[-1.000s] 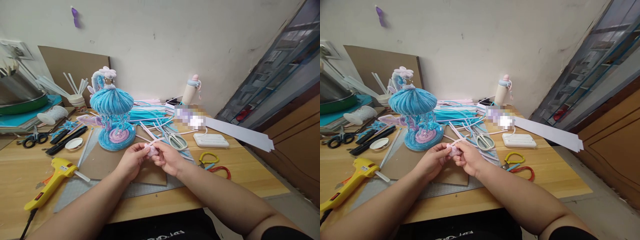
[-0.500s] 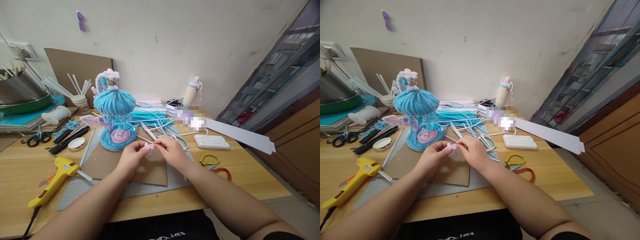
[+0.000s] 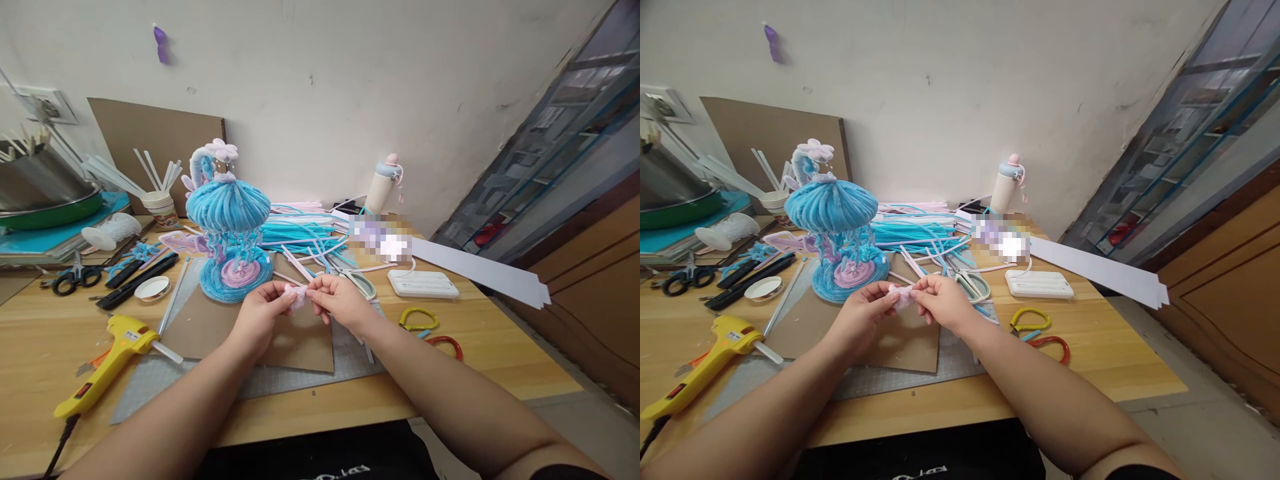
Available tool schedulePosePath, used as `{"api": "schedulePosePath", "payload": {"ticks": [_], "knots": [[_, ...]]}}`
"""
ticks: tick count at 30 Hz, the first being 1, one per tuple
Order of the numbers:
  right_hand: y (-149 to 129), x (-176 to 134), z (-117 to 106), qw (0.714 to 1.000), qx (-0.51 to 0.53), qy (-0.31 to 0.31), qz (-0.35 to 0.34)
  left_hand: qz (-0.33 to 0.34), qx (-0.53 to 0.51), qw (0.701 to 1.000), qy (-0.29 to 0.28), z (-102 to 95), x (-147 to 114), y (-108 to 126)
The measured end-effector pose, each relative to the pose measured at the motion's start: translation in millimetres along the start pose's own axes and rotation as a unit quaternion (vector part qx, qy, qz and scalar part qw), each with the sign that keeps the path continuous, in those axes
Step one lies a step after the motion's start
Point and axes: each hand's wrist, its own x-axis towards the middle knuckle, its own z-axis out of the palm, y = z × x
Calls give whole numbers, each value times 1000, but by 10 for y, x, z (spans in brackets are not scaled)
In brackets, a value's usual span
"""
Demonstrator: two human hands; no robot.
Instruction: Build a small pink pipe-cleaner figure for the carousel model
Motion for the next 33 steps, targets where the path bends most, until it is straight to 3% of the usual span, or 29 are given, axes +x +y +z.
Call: {"api": "schedulePosePath", "payload": {"ticks": [6,17,24,30,33], "knots": [[-36,-18,-60,995,82,-59,23,-49,-86,994,-48,-2,10,36],[-23,-31,-6,996,77,-22,-48,-54,-122,982,-136,-25,12,70],[54,14,-30,995,61,6,-78,-53,-119,987,-96,-27,27,43],[65,8,-2,996,18,-14,-86,-23,-61,995,-73,-34,32,30],[56,4,27,996,46,-14,-74,-23,-50,997,-62,-23,24,31]]}}
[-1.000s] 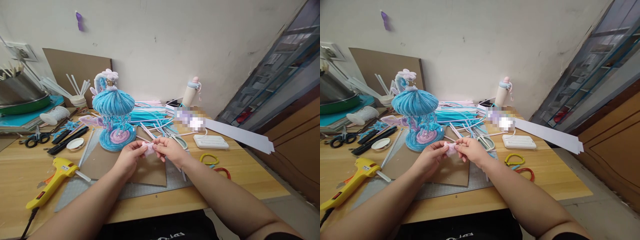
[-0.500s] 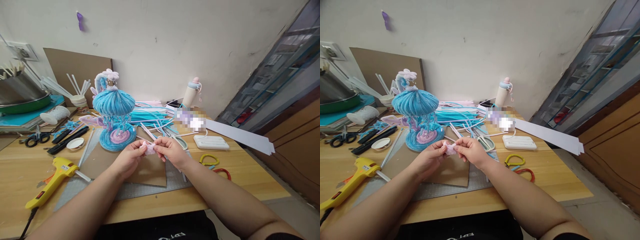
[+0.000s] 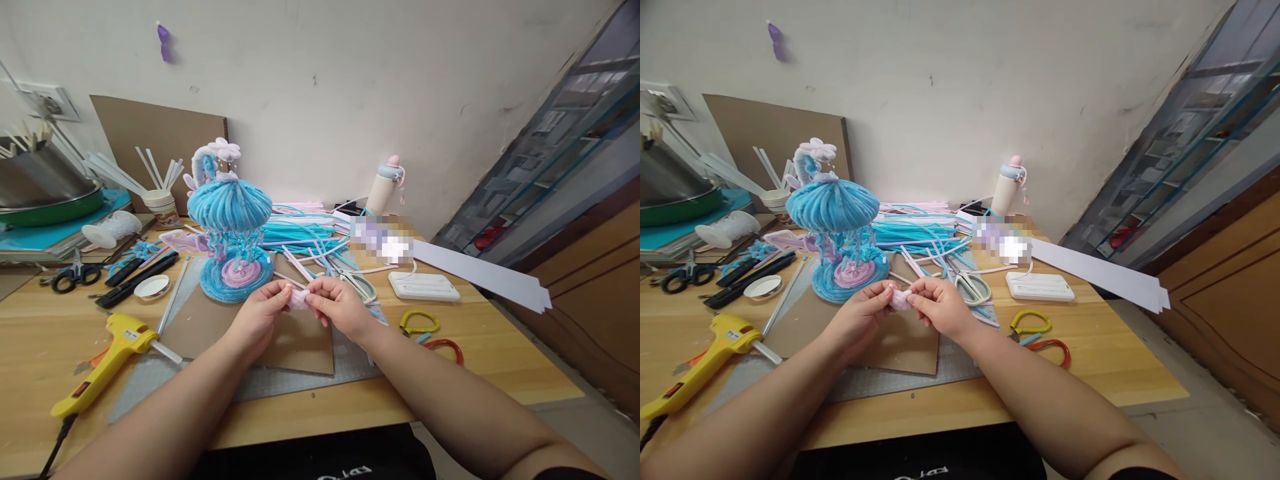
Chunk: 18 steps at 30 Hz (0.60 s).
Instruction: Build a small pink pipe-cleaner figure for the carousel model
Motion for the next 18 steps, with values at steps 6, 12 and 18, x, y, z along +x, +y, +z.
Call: {"api": "schedulePosePath", "payload": {"ticks": [6,12,18], "knots": [[-24,-18,67,994,96,40,22,28,34,999,-13,32,-21,24],[-108,-41,36,993,109,-30,22,-22,-53,997,-54,33,-24,35],[-90,-28,-68,997,18,-79,-14,-97,-135,976,-141,19,-30,37]]}}
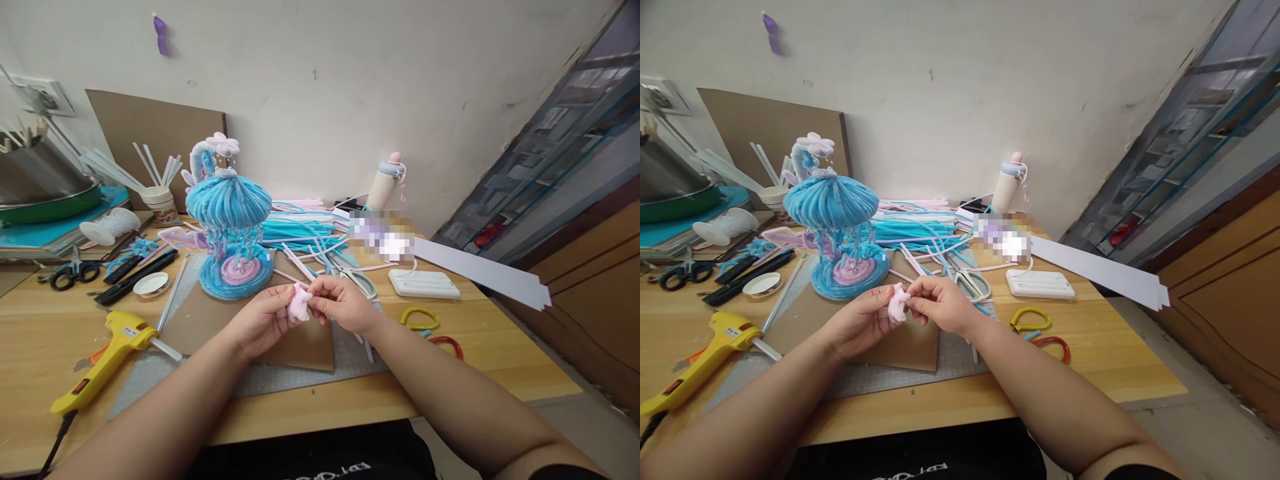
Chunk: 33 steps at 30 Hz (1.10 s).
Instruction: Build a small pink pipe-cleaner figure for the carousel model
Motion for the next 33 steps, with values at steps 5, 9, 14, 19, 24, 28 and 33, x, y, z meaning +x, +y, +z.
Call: {"api": "schedulePosePath", "payload": {"ticks": [5,9,14,19,24,28,33], "knots": [[1,-18,-44,996,6,-59,61,-21,-15,999,-23,-29,-3,-3],[-62,-29,-45,977,100,-118,145,-23,12,1000,-14,-14,-20,12],[-73,-35,-58,910,244,-187,277,-38,127,991,-23,2,-47,54],[4,-2,-55,925,218,-112,291,31,356,934,-15,-29,-36,122],[2,15,-53,937,194,-102,273,88,452,887,-14,-25,-35,163],[-22,13,-41,942,187,-108,256,76,422,903,-23,-1,-45,158],[-27,16,16,973,142,-48,175,48,398,916,1,-23,-42,123]]}}
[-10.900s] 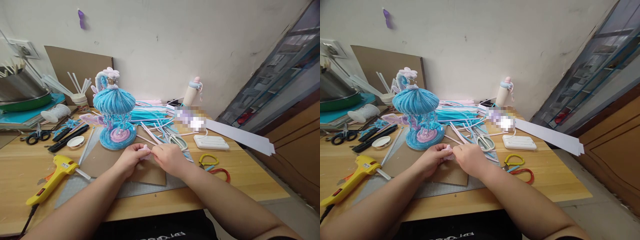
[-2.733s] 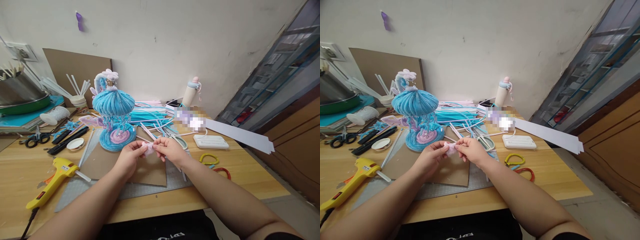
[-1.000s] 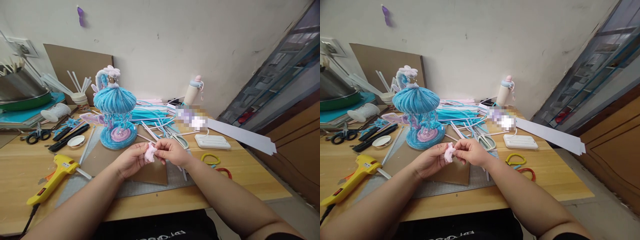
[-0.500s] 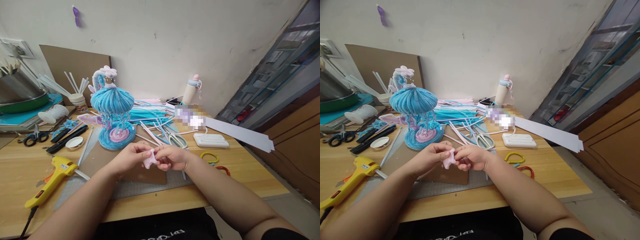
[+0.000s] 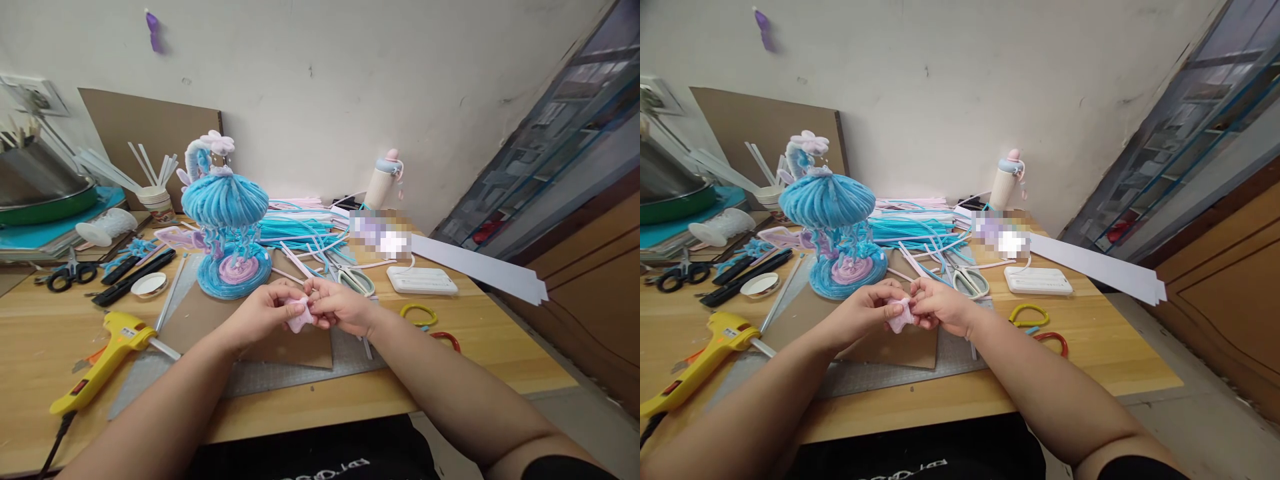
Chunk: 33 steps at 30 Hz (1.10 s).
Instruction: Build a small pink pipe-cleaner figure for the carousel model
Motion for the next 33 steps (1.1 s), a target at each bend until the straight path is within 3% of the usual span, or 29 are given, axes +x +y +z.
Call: {"api": "schedulePosePath", "payload": {"ticks": [4,11,18,20,22,25,27,28,29,33], "knots": [[19,-3,17,995,-48,32,-85,-42,-38,998,33,12,-2,-30],[-44,-45,-11,991,-110,-5,-78,-38,-20,995,92,41,-4,-26],[-51,-70,-21,969,-209,-8,-129,-96,-91,989,64,48,0,-18],[-51,-92,-27,937,-312,10,-159,-108,-109,986,61,58,4,-28],[-51,-111,-32,868,-454,26,-198,-127,-135,981,61,74,11,-47],[-40,-126,-24,739,-619,21,-264,-171,-188,964,81,99,31,-86],[-30,-129,-3,706,-643,25,-295,-173,-220,956,93,105,48,-108],[-28,-129,11,716,-629,41,-301,-156,-231,956,95,102,56,-115],[-29,-127,24,744,-595,65,-297,-130,-239,958,96,97,62,-119],[-45,-85,42,923,-284,144,-218,-25,-216,969,113,55,65,-109]]}}
